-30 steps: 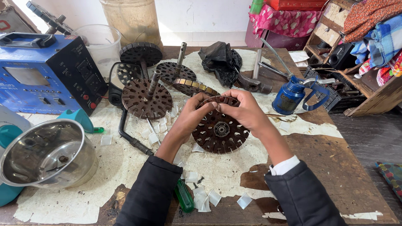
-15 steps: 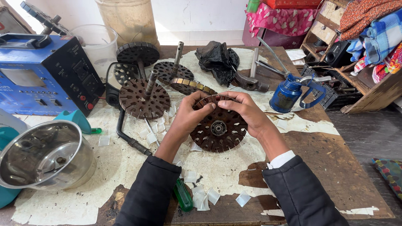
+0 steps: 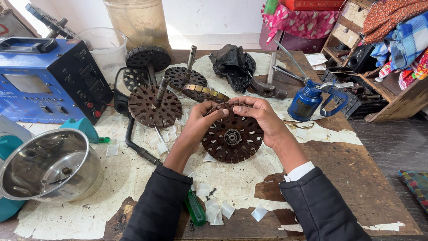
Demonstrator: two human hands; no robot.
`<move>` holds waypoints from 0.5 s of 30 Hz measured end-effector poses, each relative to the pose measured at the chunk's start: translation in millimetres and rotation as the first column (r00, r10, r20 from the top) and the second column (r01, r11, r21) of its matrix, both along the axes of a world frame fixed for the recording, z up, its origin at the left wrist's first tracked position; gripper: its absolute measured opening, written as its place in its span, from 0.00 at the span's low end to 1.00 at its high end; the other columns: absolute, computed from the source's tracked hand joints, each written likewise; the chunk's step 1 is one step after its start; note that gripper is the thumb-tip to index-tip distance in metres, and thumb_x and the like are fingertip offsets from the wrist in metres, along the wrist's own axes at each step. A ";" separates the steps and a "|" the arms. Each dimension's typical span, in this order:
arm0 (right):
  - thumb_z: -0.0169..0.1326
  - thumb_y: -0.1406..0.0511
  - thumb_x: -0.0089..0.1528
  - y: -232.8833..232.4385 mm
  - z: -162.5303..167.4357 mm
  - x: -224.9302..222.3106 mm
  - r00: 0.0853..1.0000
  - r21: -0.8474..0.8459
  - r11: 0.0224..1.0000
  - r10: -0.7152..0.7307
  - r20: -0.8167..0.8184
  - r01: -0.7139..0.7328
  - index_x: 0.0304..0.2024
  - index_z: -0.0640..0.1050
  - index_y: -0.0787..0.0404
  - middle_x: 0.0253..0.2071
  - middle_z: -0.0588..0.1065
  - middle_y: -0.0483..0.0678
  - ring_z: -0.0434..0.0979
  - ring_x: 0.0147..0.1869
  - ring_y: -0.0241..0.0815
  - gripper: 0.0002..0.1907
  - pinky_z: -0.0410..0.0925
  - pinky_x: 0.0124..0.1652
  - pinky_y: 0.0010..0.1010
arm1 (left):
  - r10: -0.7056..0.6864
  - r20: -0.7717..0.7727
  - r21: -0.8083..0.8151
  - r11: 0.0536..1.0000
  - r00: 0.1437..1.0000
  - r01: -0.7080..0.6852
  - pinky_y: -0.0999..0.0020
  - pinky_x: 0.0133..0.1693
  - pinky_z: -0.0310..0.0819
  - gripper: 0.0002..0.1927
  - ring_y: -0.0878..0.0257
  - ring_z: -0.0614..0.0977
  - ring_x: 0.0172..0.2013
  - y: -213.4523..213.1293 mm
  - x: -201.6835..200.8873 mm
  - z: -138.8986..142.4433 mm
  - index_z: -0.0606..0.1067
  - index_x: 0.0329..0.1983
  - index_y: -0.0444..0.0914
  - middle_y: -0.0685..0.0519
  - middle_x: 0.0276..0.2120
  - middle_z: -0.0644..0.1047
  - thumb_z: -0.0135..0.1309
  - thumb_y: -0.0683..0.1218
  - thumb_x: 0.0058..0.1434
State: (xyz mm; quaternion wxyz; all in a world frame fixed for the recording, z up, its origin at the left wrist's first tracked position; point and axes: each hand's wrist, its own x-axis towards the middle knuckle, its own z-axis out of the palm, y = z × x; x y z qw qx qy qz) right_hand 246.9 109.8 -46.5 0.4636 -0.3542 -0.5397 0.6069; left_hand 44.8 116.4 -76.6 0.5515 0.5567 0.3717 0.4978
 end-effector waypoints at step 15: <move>0.59 0.60 0.59 6.4 -0.2 5.9 0.971 0.161 0.987 -0.058 0.232 0.020 0.54 0.80 0.65 0.45 0.82 0.45 0.78 0.50 0.31 0.23 0.66 0.55 0.26 | -0.062 0.025 0.021 0.998 0.998 0.062 0.71 0.34 0.78 0.19 0.67 0.83 0.31 -6.4 -2.9 5.1 0.81 0.48 0.31 0.49 0.34 0.83 0.62 0.48 0.58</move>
